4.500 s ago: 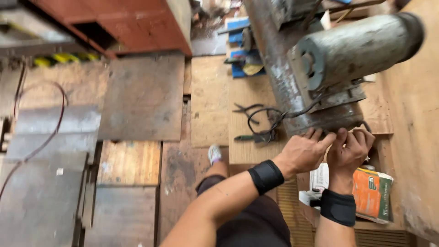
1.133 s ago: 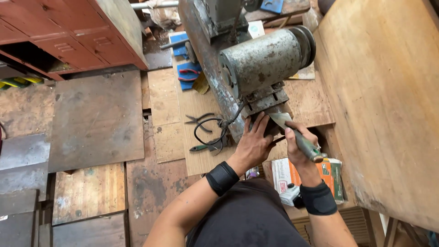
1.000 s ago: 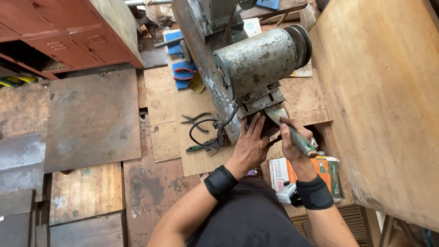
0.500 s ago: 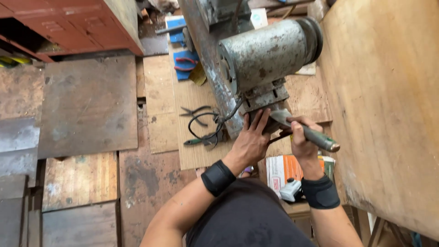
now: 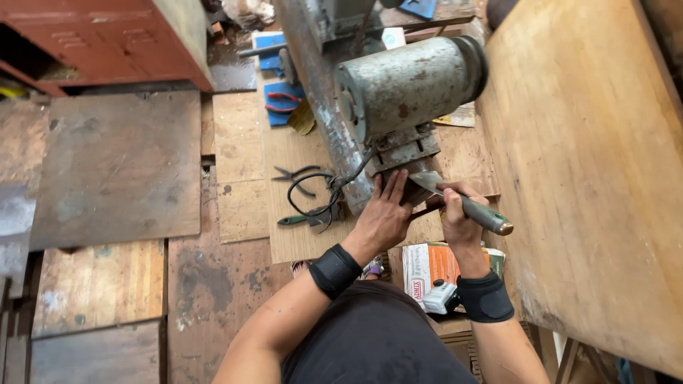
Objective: The person stands at a workbench and uses a putty knife to scrape rust and flaking paint off the tank of an old air compressor, working around the tank surface. At the end they set the scraper down and pick up a hammer from the bench.
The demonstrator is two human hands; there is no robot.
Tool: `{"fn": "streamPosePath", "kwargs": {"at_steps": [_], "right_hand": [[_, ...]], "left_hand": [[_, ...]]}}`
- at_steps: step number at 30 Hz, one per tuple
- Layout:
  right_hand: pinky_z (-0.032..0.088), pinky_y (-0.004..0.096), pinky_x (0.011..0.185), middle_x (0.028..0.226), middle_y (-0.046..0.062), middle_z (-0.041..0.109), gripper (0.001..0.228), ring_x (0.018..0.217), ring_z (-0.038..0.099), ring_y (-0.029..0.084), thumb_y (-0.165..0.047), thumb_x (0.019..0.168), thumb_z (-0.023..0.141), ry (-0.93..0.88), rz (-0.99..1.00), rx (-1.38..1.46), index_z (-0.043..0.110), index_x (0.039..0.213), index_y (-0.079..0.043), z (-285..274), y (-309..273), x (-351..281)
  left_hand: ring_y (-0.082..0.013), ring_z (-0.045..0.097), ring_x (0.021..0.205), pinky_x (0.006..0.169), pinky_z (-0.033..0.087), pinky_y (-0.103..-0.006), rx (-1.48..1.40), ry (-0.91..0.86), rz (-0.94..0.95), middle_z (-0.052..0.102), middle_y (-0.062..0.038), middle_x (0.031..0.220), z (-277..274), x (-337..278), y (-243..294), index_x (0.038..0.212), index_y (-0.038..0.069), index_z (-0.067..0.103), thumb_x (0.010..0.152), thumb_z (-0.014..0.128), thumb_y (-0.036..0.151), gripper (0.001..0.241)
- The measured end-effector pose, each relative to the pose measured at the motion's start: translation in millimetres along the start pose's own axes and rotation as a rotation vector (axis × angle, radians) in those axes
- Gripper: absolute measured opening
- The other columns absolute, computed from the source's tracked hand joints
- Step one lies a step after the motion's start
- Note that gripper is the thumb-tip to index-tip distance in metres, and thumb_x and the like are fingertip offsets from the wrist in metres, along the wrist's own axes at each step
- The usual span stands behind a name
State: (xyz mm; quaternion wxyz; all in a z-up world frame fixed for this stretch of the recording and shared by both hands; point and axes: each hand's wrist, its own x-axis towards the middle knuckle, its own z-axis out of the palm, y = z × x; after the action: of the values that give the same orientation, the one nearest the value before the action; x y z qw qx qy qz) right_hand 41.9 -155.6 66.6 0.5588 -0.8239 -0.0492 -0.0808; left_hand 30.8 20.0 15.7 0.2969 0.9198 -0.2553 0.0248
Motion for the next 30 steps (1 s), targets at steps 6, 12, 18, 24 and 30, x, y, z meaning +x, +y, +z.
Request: {"fn": "streamPosePath", "kwargs": {"at_steps": [6, 12, 18, 24, 30], "right_hand": [[0.055, 0.029, 0.069, 0.081, 0.014, 0.074, 0.041, 0.068, 0.066, 0.016, -0.025, 0.098, 0.051, 0.083, -0.091, -0.169, 0.074, 0.099, 0.009, 5, -1, 8], [0.054, 0.029, 0.067, 0.081, 0.013, 0.073, 0.040, 0.069, 0.069, 0.015, -0.025, 0.096, 0.050, -0.012, -0.044, 0.009, 0.070, 0.102, 0.009, 4, -11, -1], [0.050, 0.031, 0.064, 0.072, 0.014, 0.070, 0.043, 0.066, 0.062, 0.018, -0.026, 0.102, 0.051, 0.075, -0.075, -0.225, 0.074, 0.106, 0.010, 12, -6, 9], [0.056, 0.027, 0.060, 0.072, 0.011, 0.072, 0.041, 0.063, 0.069, 0.014, -0.028, 0.097, 0.052, -0.015, 0.121, 0.058, 0.069, 0.106, 0.008, -2, -3, 0], [0.047, 0.028, 0.054, 0.069, 0.011, 0.068, 0.045, 0.058, 0.059, 0.014, -0.030, 0.103, 0.050, 0.023, 0.010, -0.116, 0.073, 0.107, 0.009, 2, 14, 13]], "left_hand": [[-0.0529, 0.024, 0.151, 0.123, 0.014, -0.0663, 0.075, -0.071, -0.014, 0.024, -0.041, 0.159, 1, -1, -3, 0.072, 0.003, 0.069, 0.089, 0.052, 0.012, 0.025], [-0.0487, 0.025, 0.153, 0.125, 0.013, -0.0622, 0.074, -0.062, -0.045, 0.025, -0.038, 0.161, 1, -4, 3, 0.073, 0.003, 0.069, 0.090, 0.054, 0.015, 0.025], [-0.0524, 0.025, 0.150, 0.123, 0.014, -0.0641, -0.050, 0.060, -0.032, 0.025, -0.041, 0.157, 4, -4, 1, 0.073, 0.002, 0.069, 0.089, 0.056, 0.014, 0.024], [-0.0487, 0.026, 0.153, 0.126, 0.014, -0.0613, 0.005, 0.047, -0.063, 0.028, -0.036, 0.161, 6, -1, 3, 0.075, 0.003, 0.070, 0.085, 0.055, 0.009, 0.018], [-0.0491, 0.026, 0.151, 0.125, 0.015, -0.0611, -0.013, 0.058, -0.060, 0.029, -0.038, 0.157, 9, -3, 3, 0.074, 0.002, 0.070, 0.085, 0.056, 0.011, 0.019]]}}
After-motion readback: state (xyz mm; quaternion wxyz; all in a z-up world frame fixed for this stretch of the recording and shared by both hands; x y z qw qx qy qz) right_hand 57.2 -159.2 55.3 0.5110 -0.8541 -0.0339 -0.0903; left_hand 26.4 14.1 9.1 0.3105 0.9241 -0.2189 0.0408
